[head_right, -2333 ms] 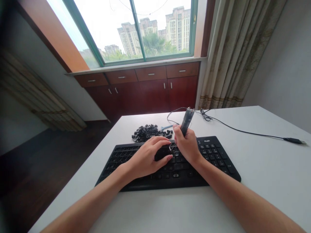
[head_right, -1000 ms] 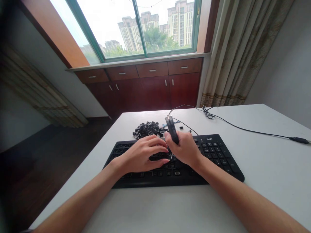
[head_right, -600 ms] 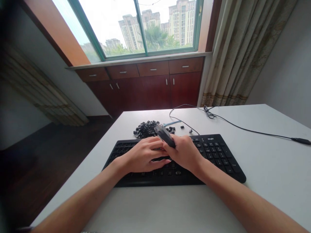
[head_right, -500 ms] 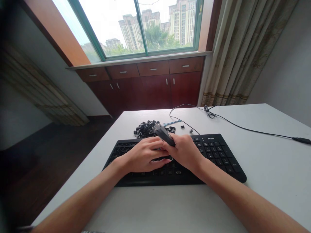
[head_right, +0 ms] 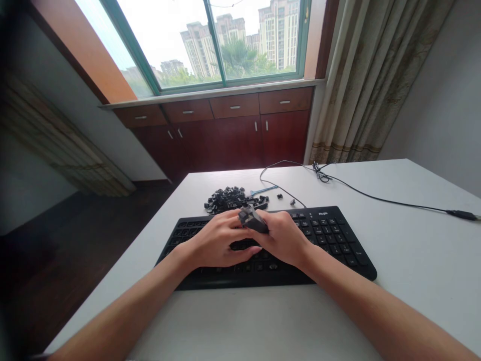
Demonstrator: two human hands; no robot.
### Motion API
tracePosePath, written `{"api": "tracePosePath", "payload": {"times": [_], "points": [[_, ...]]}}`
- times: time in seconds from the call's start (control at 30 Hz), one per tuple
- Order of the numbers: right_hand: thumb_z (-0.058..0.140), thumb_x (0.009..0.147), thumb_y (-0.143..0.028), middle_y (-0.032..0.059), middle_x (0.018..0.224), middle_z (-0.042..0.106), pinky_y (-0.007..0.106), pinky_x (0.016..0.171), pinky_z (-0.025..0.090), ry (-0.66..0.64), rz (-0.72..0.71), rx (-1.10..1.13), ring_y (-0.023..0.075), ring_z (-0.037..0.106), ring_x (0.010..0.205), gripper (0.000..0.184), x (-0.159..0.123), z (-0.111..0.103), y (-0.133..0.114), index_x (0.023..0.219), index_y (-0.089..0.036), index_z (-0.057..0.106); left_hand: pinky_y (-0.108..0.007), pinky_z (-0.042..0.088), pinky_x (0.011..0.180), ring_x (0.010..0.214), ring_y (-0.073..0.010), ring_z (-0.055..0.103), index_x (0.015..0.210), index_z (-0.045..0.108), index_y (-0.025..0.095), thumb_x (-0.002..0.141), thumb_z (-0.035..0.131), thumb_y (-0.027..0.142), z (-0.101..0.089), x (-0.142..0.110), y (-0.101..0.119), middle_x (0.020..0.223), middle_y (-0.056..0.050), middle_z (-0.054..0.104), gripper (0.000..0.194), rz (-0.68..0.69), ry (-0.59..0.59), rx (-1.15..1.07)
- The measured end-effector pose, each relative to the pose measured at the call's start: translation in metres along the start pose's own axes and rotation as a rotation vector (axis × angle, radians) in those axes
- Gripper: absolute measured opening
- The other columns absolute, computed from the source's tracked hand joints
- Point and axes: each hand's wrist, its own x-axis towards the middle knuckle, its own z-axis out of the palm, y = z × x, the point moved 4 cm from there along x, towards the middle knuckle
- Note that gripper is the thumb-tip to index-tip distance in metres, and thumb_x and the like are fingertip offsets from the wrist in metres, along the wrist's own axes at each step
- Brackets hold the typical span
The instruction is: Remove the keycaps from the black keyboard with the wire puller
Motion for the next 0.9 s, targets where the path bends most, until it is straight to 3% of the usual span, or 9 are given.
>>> {"api": "tracePosePath", "payload": {"times": [0.13,0.33,0.5,0.73,0.9], "points": [[0.055,0.099,-0.033,-0.0026,0.064,0.055,0.024,0.057,0.039,-0.011,0.011,0.091,0.0117,0.045,0.058,0.034,0.004,0.0,-0.004,0.068,-0.02,0.05,-0.047,0.05,0.106,0.112,-0.0287,0.063,0.121,0.063,0.017,0.09,0.068,0.043,0.003,0.005,0.007,0.122,-0.012,0.068,0.041,-0.15,-0.05,-0.061],[0.053,0.099,-0.038,-0.0027,0.059,0.049,0.024,0.053,0.036,-0.033,-0.025,0.068,0.0111,0.042,0.054,0.043,0.013,0.004,-0.011,0.061,-0.021,0.041,-0.047,0.049,0.111,0.124,-0.0303,0.059,0.134,0.051,0.016,0.091,0.061,0.024,0.022,0.011,0.02,0.134,-0.013,0.063,0.045,-0.264,-0.004,-0.146],[0.054,0.097,-0.041,-0.003,0.054,0.045,0.025,0.051,0.033,0.015,0.004,-0.022,0.0107,0.04,0.05,0.046,0.01,0.004,-0.01,0.058,-0.021,0.04,-0.056,0.04,0.118,0.13,-0.034,0.055,0.135,0.053,0.015,0.097,0.052,0.026,0.029,0.014,0.028,0.136,-0.016,0.062,0.039,-0.217,-0.018,-0.069],[0.051,0.097,-0.037,-0.0036,0.057,0.039,0.025,0.052,0.035,0.069,0.088,0.122,0.011,0.038,0.053,0.044,0.008,0.004,-0.004,0.06,-0.022,0.033,-0.06,0.034,0.123,0.143,-0.0348,0.045,0.145,0.048,0.015,0.102,0.044,0.025,0.029,0.014,0.031,0.15,-0.018,0.052,0.044,-0.228,-0.045,-0.042],[0.053,0.097,-0.034,-0.0039,0.057,0.04,0.025,0.053,0.035,0.087,0.094,0.135,0.0112,0.039,0.055,0.042,0.006,0.004,-0.002,0.061,-0.021,0.035,-0.058,0.034,0.123,0.139,-0.032,0.051,0.148,0.045,0.013,0.103,0.041,0.023,0.031,0.014,0.031,0.152,-0.019,0.051,0.046,-0.233,-0.067,-0.045]]}}
